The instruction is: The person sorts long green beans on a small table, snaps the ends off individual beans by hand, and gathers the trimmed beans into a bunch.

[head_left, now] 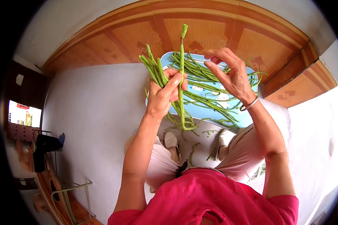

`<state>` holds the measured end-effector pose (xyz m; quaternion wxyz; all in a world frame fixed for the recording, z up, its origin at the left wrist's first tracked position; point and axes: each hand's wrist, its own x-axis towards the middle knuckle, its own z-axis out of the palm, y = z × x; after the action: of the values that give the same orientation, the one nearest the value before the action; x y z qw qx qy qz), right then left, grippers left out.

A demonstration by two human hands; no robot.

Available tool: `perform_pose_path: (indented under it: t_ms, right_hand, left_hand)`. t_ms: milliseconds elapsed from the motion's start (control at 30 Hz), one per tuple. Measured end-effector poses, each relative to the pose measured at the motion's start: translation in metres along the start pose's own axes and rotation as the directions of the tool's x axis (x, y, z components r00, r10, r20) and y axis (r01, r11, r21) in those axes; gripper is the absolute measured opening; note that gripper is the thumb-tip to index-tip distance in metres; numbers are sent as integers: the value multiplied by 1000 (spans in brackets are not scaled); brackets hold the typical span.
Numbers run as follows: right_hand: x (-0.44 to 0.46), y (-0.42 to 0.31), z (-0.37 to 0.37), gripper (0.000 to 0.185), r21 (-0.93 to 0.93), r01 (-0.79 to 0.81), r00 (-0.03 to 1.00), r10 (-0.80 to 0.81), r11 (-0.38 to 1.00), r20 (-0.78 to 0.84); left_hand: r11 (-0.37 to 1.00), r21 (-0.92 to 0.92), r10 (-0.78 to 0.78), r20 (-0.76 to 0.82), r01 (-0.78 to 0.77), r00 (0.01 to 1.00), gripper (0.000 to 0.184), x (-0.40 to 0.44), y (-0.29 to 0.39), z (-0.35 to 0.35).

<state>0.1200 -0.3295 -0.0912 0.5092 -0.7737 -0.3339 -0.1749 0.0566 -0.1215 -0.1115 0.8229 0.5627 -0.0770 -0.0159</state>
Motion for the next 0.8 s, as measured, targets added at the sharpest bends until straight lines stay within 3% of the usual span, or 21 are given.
perform_pose_path:
  t_ms: [67,267,433,567,800]
  right_hand:
    - [5,5,-8,34,-225,222,958,-255,949,-129]
    - [9,11,-16,49,-406,389,899,-438,827,-32]
    - [6,6,-14,46,-491,465,862,-503,737,61]
    - [0,2,-8,39,-491,523,851,-464,697,247]
    - [-2,6,-7,33,-456,561,828,-486,691,281]
  left_hand:
    - [997,73,-39,16,38,999,19,-3,2,3]
    - [975,210,-77,32,69,996,18,-6,1,5]
    - [965,242,-111,25,102,993,19,-5,1,9]
    - [961,248,-139,38,126,990,21,-6,0,12]
    - [963,226,-163,55,147,985,14,-5,1,9]
